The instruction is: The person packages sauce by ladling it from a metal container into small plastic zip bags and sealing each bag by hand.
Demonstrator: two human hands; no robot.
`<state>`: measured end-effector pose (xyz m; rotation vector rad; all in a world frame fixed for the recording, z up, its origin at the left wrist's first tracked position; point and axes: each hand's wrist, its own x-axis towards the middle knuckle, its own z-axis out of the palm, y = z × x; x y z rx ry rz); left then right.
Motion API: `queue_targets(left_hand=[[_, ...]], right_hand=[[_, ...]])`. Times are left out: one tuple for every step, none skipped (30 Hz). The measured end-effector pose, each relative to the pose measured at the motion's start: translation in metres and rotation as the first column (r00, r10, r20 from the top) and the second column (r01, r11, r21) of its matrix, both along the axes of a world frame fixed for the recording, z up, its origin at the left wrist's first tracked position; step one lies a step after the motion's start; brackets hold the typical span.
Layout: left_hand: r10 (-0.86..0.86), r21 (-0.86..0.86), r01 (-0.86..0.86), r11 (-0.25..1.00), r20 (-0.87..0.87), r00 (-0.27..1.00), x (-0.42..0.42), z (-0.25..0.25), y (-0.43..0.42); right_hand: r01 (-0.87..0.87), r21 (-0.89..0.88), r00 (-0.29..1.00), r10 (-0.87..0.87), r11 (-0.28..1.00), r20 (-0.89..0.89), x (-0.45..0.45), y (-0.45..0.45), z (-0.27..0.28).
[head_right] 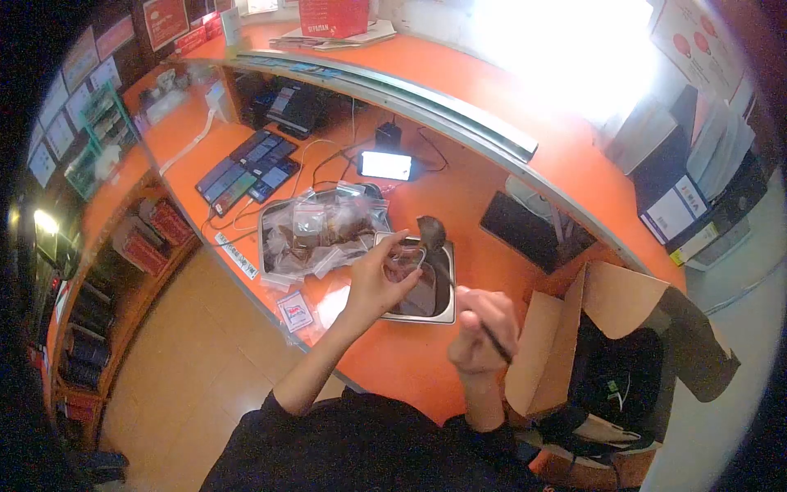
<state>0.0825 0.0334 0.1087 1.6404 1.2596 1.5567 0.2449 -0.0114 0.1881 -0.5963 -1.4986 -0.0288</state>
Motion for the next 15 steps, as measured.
queue_targets(left_hand=[[-0.007, -0.032, 0.007, 0.999, 0.01, 1.0, 0.0, 0.004, -0.002], [-0.014, -0.064, 0.015, 0.998, 0.02, 1.0, 0.0, 0.006, -0.003], [-0.011, -0.064, 0.013, 0.998, 0.022, 1.0, 0.0, 0.006, -0.003], [-0.008, -0.049, 0.008, 0.999, 0.003, 1.0, -0.001, 0.005, -0.003], [-0.006, -0.036, 0.005, 0.999, -0.016, 1.0, -0.001, 0.005, -0.004], [-0.004, -0.038, 0.003, 0.999, -0.014, 1.0, -0.001, 0.004, -0.004], [0.004, -0.035, -0.005, 0.999, -0.03, 1.0, -0.001, 0.003, -0.004], [0.012, -0.032, -0.013, 0.999, -0.046, 0.999, -0.002, 0.003, -0.005], [0.015, -0.035, -0.016, 0.999, -0.044, 0.999, -0.002, 0.001, -0.005], [0.035, -0.031, -0.038, 0.999, -0.066, 0.997, -0.003, -0.001, -0.005], [0.056, -0.027, -0.059, 0.998, -0.089, 0.994, -0.004, -0.002, -0.006], [0.06, -0.031, -0.062, 0.998, -0.087, 0.994, -0.005, -0.003, -0.007], [0.063, -0.026, -0.065, 0.998, -0.06, 0.996, -0.007, -0.003, -0.009], [0.067, -0.021, -0.068, 0.997, -0.034, 0.997, -0.01, -0.003, -0.01], [0.071, -0.023, -0.072, 0.997, -0.035, 0.997, -0.012, -0.005, -0.011]], right_hand=[[-0.001, 0.004, 0.992, 0.0, 1.0, 0.128, -0.001, -0.001, -0.004], [-0.003, 0.008, 0.967, 0.001, 1.0, 0.253, -0.001, -0.002, -0.008], [-0.019, -0.035, 0.954, 0.029, 0.999, 0.297, -0.001, -0.004, -0.014], [-0.021, -0.036, 0.954, 0.031, 0.999, 0.299, -0.001, -0.003, -0.018], [-0.021, -0.042, 0.98, 0.029, 0.999, 0.198, 0.0, -0.001, -0.022], [-0.022, -0.048, 0.995, 0.027, 0.999, 0.094, 0.0, -0.001, -0.026], [-0.018, -0.068, 0.998, 0.014, 0.998, -0.06, -0.002, 0.003, -0.026], [-0.02, -0.07, 0.998, 0.016, 0.997, -0.058, -0.002, 0.007, -0.026], [-0.008, -0.201, 0.959, -0.049, 0.98, -0.278, -0.001, 0.011, -0.027], [-0.026, -0.329, 0.871, -0.14, 0.944, -0.471, 0.002, 0.014, -0.028], [-0.024, -0.425, 0.816, -0.228, 0.905, -0.532, 0.006, 0.018, -0.03], [-0.026, -0.428, 0.817, -0.227, 0.904, -0.529, 0.011, 0.02, -0.034], [-0.165, -0.459, 0.72, -0.211, 0.873, -0.661, 0.016, 0.024, -0.039], [-0.305, -0.463, 0.599, -0.21, 0.833, -0.773, 0.021, 0.028, -0.046], [-0.308, -0.464, 0.6, -0.209, 0.83, -0.772, 0.028, 0.032, -0.059]])
